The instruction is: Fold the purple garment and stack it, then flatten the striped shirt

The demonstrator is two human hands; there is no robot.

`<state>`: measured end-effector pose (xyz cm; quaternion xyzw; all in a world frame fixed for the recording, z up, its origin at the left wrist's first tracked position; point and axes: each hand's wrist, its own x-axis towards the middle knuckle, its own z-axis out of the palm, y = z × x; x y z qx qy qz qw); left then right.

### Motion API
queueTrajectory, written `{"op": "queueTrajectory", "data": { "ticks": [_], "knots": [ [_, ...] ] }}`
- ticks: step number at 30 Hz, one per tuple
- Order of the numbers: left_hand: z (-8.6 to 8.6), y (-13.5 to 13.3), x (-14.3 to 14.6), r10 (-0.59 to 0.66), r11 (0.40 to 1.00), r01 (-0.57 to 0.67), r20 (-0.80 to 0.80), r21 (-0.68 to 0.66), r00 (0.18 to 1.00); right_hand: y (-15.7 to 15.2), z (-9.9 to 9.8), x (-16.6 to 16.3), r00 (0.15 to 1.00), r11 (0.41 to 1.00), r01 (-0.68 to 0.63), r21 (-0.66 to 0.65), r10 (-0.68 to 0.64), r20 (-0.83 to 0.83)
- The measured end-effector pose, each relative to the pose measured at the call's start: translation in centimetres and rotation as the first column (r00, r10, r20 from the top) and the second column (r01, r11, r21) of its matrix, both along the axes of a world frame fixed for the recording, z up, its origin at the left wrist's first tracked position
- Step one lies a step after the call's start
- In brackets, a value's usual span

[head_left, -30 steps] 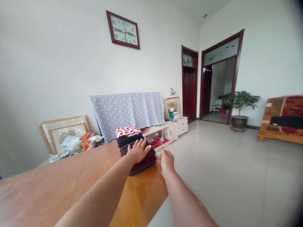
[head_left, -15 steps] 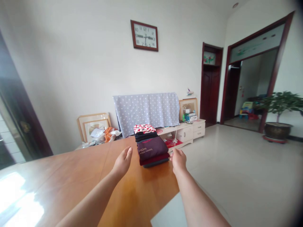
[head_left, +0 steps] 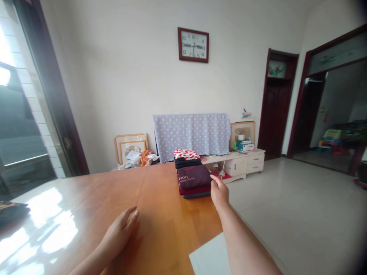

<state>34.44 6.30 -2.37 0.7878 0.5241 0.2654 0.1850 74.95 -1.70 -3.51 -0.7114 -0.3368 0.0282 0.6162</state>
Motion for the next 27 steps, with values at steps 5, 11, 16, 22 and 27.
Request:
{"op": "queueTrajectory", "data": {
  "ticks": [5, 11, 16, 22, 27],
  "knots": [
    [-1.3, -0.8, -4.9, 0.045, 0.998, -0.041, -0.096, 0.046, 0.994, 0.2, 0.0, -0.1, 0.998, 0.999, 0.042, 0.003, -0.043, 0.040],
    [-1.9, -2.5, -8.2, 0.134, 0.985, -0.109, -0.199, 0.131, 0.971, 0.4, -0.1, -0.2, 0.997, 0.992, 0.075, 0.100, -0.078, 0.028],
    [-1.6, -3.5, -7.3, 0.149, 0.984, -0.115, -0.284, 0.134, 0.947, -0.1, 0.5, -0.9, 0.995, 0.993, 0.052, 0.110, -0.061, 0.079],
    [-1.0, -4.5, -6.7, 0.115, 0.988, -0.071, -0.361, 0.135, 0.925, -0.5, 1.6, -3.7, 0.974, 0.983, -0.181, 0.021, 0.177, 0.140],
    [-0.5, -4.7, -6.6, 0.106, 0.987, -0.054, -0.358, 0.154, 0.928, -0.4, 1.0, -9.0, 0.794, 0.780, -0.591, -0.206, 0.608, 0.027]
  ]
}}
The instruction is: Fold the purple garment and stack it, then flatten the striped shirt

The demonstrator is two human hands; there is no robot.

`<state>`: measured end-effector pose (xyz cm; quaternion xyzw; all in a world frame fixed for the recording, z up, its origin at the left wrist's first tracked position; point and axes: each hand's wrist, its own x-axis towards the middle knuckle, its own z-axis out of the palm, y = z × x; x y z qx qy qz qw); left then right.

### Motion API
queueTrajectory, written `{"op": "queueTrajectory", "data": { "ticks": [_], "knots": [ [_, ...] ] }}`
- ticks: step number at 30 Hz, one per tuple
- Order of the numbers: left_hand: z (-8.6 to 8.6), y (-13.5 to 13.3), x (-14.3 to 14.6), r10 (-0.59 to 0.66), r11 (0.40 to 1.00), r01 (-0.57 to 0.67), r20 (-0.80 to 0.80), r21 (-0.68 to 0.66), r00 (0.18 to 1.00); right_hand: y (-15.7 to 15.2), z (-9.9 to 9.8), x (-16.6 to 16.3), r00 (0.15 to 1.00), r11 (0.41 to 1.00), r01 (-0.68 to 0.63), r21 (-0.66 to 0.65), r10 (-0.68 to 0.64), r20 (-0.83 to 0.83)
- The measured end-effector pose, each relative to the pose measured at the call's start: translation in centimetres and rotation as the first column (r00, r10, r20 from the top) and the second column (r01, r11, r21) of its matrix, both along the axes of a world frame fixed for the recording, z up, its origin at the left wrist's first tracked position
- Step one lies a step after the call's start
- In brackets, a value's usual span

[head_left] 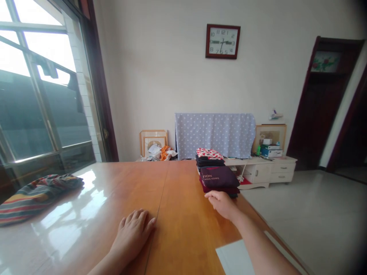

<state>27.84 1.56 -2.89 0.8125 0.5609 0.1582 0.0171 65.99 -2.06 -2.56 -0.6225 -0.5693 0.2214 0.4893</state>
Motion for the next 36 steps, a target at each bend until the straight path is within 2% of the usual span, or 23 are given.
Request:
{"op": "queueTrajectory", "data": {
  "ticks": [2, 5, 12, 18, 23, 27, 30, 36],
  "knots": [
    [0.1, 0.0, 0.0, -0.011, 1.000, 0.011, 0.001, 0.000, 1.000, 0.0, -0.4, -1.6, 0.999, 0.995, -0.042, -0.090, 0.040, -0.023],
    [0.1, 0.0, 0.0, -0.020, 1.000, 0.020, 0.002, -0.007, 1.000, 0.0, -0.5, -2.6, 0.999, 0.985, -0.005, -0.170, -0.001, -0.039],
    [0.1, 0.2, 0.0, -0.005, 1.000, 0.005, -0.007, -0.015, 1.000, 0.0, -0.3, -1.5, 0.997, 0.988, 0.053, -0.144, -0.044, 0.061],
    [0.0, 0.3, 0.0, -0.001, 1.000, 0.001, -0.011, -0.001, 1.000, 0.5, -1.6, -1.2, 0.994, 0.989, -0.026, -0.144, 0.041, 0.101],
    [0.2, 0.3, 0.1, -0.006, 1.000, 0.006, -0.006, -0.009, 1.000, 0.5, -1.9, -1.4, 0.973, 0.991, 0.024, -0.133, 0.008, 0.230],
    [0.2, 0.5, 0.0, -0.014, 1.000, 0.014, 0.001, -0.015, 1.000, 0.3, -1.6, -2.0, 0.921, 0.989, 0.068, -0.132, -0.012, 0.388],
    [0.2, 0.6, -0.2, -0.019, 1.000, 0.019, 0.009, -0.025, 1.000, 0.3, -1.2, -2.6, 0.895, 0.986, 0.102, -0.134, -0.032, 0.446],
    [0.5, 0.5, -0.1, -0.022, 0.999, 0.021, -0.015, -0.031, 1.000, 0.3, -0.1, -3.1, 0.828, 0.967, 0.130, -0.219, 0.016, 0.561]
  ]
}}
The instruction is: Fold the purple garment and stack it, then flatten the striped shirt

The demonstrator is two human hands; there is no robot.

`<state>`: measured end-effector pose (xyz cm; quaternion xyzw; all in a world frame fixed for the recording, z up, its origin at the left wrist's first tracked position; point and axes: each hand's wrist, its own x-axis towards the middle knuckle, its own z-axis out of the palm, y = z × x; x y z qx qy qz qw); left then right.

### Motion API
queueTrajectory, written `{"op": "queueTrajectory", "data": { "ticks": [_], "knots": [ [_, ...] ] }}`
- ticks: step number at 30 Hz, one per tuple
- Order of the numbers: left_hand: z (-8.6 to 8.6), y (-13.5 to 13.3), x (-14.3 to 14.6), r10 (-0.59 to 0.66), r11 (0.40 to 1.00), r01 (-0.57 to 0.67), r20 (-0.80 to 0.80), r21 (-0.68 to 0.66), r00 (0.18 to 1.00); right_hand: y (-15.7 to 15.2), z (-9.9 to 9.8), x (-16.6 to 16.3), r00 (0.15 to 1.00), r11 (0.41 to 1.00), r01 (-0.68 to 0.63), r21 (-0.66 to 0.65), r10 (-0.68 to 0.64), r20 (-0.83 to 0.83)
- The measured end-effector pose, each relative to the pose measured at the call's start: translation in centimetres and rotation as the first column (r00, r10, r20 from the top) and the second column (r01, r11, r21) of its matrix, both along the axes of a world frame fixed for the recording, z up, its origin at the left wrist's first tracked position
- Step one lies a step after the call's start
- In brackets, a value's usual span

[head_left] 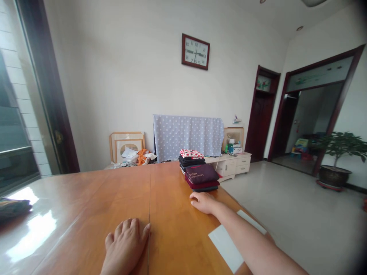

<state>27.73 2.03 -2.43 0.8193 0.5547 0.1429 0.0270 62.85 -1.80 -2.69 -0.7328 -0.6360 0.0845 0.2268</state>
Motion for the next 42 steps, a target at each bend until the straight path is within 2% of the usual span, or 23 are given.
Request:
{"op": "queueTrajectory", "data": {
  "ticks": [6, 15, 21, 32, 42],
  "knots": [
    [0.0, 0.0, 0.1, 0.022, 1.000, -0.022, -0.013, -0.005, 1.000, -0.3, 0.5, -0.7, 0.993, 0.996, 0.029, -0.084, -0.018, 0.121],
    [-0.4, 0.4, -0.2, 0.022, 1.000, -0.022, 0.001, -0.008, 1.000, -1.5, -0.2, -3.1, 0.951, 0.982, 0.174, -0.076, -0.148, 0.271],
    [-1.1, 0.7, -0.5, 0.015, 0.999, -0.016, 0.027, 0.031, 1.000, -1.6, -0.4, -3.8, 0.930, 0.972, 0.229, -0.060, -0.200, 0.310],
    [-1.2, 0.3, -0.5, 0.015, 0.998, -0.018, 0.047, 0.052, 0.999, -1.9, -0.9, -4.2, 0.916, 0.964, 0.260, -0.062, -0.226, 0.330],
    [-1.1, 0.1, -0.8, 0.007, 0.999, -0.010, 0.069, 0.034, 0.998, -1.5, 0.4, -6.5, 0.883, 0.931, 0.353, -0.092, -0.299, 0.362]
  ]
}}
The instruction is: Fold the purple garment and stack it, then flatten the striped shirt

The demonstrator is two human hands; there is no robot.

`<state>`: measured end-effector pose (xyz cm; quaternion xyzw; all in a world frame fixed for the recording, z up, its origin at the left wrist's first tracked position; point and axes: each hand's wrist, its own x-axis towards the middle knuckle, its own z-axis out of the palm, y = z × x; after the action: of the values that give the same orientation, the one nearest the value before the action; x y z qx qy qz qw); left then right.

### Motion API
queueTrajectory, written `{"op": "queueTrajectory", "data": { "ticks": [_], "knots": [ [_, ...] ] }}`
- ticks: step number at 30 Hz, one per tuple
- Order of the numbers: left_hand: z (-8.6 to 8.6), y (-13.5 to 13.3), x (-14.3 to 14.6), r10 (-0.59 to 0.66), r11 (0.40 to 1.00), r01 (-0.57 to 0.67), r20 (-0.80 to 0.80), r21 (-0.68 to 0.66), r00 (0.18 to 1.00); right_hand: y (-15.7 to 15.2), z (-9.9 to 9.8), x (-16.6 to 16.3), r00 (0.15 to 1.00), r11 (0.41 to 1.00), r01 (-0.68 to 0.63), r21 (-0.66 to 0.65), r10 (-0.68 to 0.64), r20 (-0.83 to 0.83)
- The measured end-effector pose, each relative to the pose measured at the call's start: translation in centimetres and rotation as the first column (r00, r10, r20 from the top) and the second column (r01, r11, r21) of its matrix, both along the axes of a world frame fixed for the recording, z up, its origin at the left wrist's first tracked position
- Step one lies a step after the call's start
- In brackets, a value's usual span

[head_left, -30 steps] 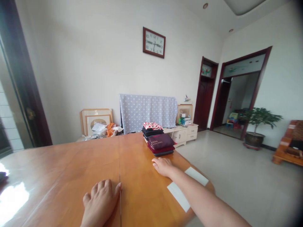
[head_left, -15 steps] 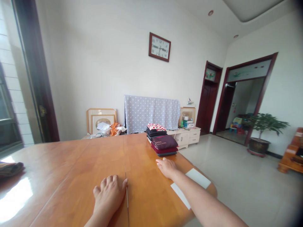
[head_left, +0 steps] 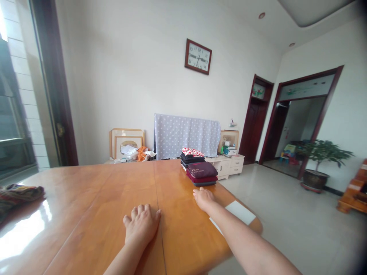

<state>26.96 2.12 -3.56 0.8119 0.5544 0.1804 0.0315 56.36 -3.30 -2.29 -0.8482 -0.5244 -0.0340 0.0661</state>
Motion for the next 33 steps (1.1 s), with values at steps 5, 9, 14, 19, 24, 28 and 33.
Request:
{"op": "queueTrajectory", "data": {
  "ticks": [5, 9, 14, 19, 24, 28, 33],
  "knots": [
    [0.0, 0.1, -0.1, 0.001, 1.000, 0.000, 0.013, -0.005, 1.000, -0.2, 0.4, -4.4, 0.999, 0.997, -0.033, 0.069, 0.034, -0.011],
    [-0.1, 0.0, -0.1, 0.002, 1.000, -0.003, 0.017, 0.016, 1.000, 0.5, 0.4, -9.0, 0.995, 0.989, -0.085, 0.121, 0.091, -0.044],
    [-0.1, 0.0, -0.3, 0.003, 1.000, -0.003, 0.022, 0.005, 1.000, 1.9, 0.4, -12.6, 0.990, 0.985, -0.103, 0.136, 0.114, -0.078],
    [-0.1, 0.0, -0.4, 0.007, 1.000, -0.007, 0.038, 0.000, 0.999, 2.2, -0.4, -13.4, 0.990, 0.982, -0.120, 0.145, 0.129, -0.061],
    [0.0, -0.8, -0.9, 0.023, 0.999, -0.018, 0.112, -0.043, 0.993, 2.0, -1.5, -13.3, 0.983, 0.973, -0.170, 0.158, 0.178, -0.040],
    [-0.3, -0.7, -1.6, 0.038, 0.993, -0.012, 0.216, -0.119, 0.976, 2.7, -2.2, -12.6, 0.978, 0.973, -0.200, 0.111, 0.205, -0.038],
    [-0.4, -0.3, -2.4, 0.073, 0.970, 0.018, 0.363, -0.241, 0.929, 3.0, -3.2, -11.5, 0.959, 0.958, -0.259, 0.122, 0.271, -0.086]
  ]
}}
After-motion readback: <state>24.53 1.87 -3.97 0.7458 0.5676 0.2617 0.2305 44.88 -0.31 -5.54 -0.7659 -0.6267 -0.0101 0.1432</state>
